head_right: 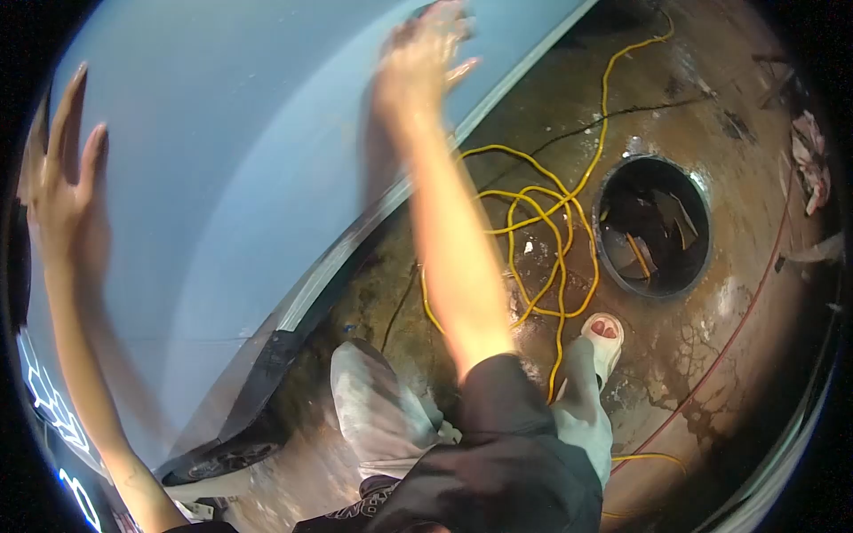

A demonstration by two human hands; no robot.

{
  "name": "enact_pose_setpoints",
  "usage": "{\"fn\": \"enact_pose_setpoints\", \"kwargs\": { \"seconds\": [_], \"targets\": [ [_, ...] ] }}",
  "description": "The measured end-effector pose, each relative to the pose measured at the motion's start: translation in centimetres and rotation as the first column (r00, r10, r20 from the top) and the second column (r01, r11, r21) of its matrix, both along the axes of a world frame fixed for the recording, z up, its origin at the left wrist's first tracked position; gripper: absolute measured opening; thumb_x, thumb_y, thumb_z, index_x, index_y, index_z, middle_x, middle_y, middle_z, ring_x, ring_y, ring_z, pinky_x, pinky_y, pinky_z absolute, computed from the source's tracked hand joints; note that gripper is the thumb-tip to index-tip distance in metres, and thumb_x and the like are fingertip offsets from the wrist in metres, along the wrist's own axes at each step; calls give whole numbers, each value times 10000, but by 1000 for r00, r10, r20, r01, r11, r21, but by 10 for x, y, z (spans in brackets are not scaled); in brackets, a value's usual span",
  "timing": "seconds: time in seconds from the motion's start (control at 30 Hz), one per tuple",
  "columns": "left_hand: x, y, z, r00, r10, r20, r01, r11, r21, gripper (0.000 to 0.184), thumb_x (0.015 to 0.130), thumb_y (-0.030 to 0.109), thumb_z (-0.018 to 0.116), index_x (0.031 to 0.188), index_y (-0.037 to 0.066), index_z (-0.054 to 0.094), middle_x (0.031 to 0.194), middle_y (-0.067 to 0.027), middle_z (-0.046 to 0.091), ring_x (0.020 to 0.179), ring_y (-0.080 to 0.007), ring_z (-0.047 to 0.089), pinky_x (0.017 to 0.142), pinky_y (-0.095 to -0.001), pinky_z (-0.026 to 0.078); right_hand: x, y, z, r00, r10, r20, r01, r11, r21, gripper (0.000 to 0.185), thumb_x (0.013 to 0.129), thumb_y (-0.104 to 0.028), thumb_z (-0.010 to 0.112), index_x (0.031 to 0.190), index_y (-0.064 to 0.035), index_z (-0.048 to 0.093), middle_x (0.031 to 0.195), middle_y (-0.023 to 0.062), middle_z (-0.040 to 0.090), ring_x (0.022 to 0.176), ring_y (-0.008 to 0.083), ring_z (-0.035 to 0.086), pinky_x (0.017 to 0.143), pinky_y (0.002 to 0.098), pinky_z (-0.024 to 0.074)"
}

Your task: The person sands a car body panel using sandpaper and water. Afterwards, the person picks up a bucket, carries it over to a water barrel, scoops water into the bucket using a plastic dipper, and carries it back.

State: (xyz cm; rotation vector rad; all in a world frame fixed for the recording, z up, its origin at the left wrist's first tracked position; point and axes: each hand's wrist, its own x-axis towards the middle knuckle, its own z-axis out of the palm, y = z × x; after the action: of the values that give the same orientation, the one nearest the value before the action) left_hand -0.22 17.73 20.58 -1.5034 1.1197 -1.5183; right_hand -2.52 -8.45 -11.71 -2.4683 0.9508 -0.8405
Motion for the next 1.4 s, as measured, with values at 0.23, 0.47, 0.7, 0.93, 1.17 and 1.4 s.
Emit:
{"fn": "enact_pose_setpoints", "kwargs": {
  "seconds": [0.23,0.47,0.7,0.93,1.17,1.4],
  "targets": [
    [-24,-25,-18,994,-52,-92,51,999,-21,659,909,529,509,1475,207,405,1610,-172,219,1484,-368,202,1165,-640,154,-37,221,39,771,190,608,-329,936,125,768,903,-180,453,1564,7,109,1636,226,83,1519,394,52,1117,685,-100],
    [-27,-21,-22,983,120,-137,-148,964,-221,617,864,527,536,1395,213,537,1607,-107,279,1493,-321,194,1202,-577,131,-42,164,-13,811,96,578,-179,980,89,641,975,-268,386,1541,-11,227,1636,175,139,1513,365,111,1107,737,-55],
    [-8,-15,-9,997,-73,38,75,995,-68,618,891,556,518,1401,208,532,1601,-103,290,1478,-329,238,1204,-571,147,-30,172,-30,726,-121,677,-182,915,359,727,1013,-340,351,1564,1,21,1642,208,-43,1510,402,-74,1152,630,-79],
    [0,-4,7,985,-139,-99,145,988,49,484,948,517,543,1411,376,520,1509,-11,458,1403,-246,405,1167,-491,294,-54,182,3,801,72,594,-261,935,239,699,943,-199,432,1548,19,156,1629,215,135,1507,408,97,1134,680,-49],
    [-19,-14,-1,1000,19,1,-19,999,30,496,919,472,604,1401,380,536,1561,21,385,1442,-210,349,1172,-507,279,-18,79,10,794,-214,570,-33,920,390,675,1008,-252,392,1559,11,103,1639,209,54,1513,402,37,1173,620,-9],
    [-21,-22,-1,978,-159,-134,168,984,58,522,902,426,626,1411,361,534,1571,26,370,1468,-227,303,1167,-560,237,-51,158,-25,759,213,615,-363,923,128,743,917,-249,504,1537,32,206,1628,224,128,1514,411,33,1111,711,-58]
  ]
}}
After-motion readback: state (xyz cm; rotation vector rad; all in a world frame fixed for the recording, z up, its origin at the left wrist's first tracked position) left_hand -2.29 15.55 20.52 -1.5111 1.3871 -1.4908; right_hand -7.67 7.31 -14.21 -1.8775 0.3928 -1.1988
